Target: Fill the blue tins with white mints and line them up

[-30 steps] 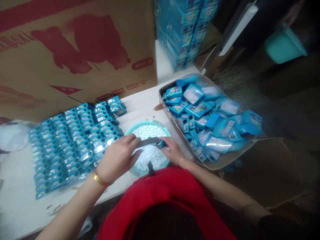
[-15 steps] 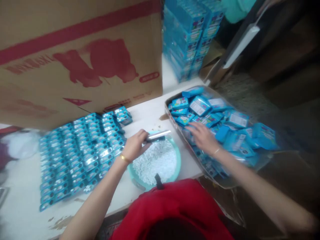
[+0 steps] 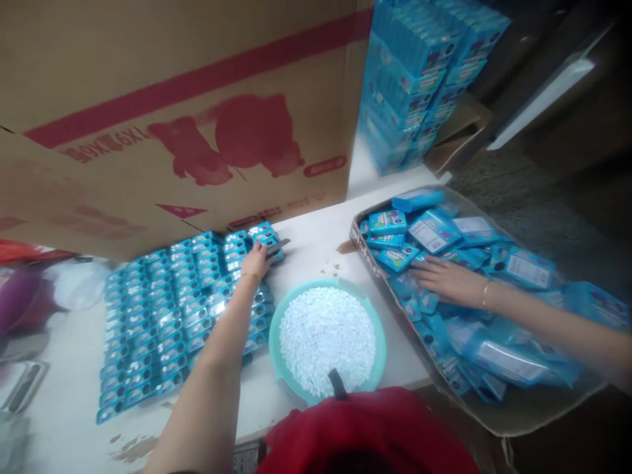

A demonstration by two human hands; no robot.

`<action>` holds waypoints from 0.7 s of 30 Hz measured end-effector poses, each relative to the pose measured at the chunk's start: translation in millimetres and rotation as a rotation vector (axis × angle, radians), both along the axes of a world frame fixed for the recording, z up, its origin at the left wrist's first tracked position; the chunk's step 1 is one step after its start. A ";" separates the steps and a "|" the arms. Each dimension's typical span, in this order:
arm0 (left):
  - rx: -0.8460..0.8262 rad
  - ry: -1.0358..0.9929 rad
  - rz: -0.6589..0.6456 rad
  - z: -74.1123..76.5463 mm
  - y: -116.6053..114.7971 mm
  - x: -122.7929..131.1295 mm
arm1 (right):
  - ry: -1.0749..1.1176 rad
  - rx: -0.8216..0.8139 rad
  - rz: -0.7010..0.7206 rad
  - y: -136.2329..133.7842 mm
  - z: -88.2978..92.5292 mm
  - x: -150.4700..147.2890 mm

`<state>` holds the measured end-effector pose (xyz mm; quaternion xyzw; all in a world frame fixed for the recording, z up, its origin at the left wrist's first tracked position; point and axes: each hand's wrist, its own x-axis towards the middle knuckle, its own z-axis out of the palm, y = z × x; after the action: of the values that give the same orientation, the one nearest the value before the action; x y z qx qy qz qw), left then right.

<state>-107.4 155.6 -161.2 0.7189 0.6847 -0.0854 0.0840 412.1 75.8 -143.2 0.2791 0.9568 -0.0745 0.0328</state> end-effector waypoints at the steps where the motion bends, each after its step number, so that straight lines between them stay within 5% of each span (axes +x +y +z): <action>1: 0.021 -0.015 0.017 0.3 -1.2 0.1 | 0.004 -0.021 -0.007 -0.8 7.2 2.7; 6: 0.119 -0.325 -0.052 17.5 -56.4 8.6 | 0.161 -0.109 -0.233 -26.4 62.6 11.4; 10: -0.172 -0.449 -0.192 38.9 -156.4 12.6 | 0.477 -0.107 -0.719 -74.0 104.8 -12.5; 13: -0.415 -0.322 -0.230 42.2 -228.6 24.0 | 0.599 -0.430 -0.929 -114.0 117.9 -44.6; 17: -0.495 -0.247 -0.095 16.5 -275.6 63.4 | 0.570 -1.075 -0.885 -162.6 114.5 -79.7; 21: -0.413 -0.333 -0.015 -24.8 -273.3 117.5 | 0.740 -1.378 -1.024 -203.9 110.1 -88.0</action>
<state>10.1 -117.7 -186.0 0.6957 0.6240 -0.1044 0.3400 324.2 -128.1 -33.1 0.5443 0.4114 -0.7150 -0.1524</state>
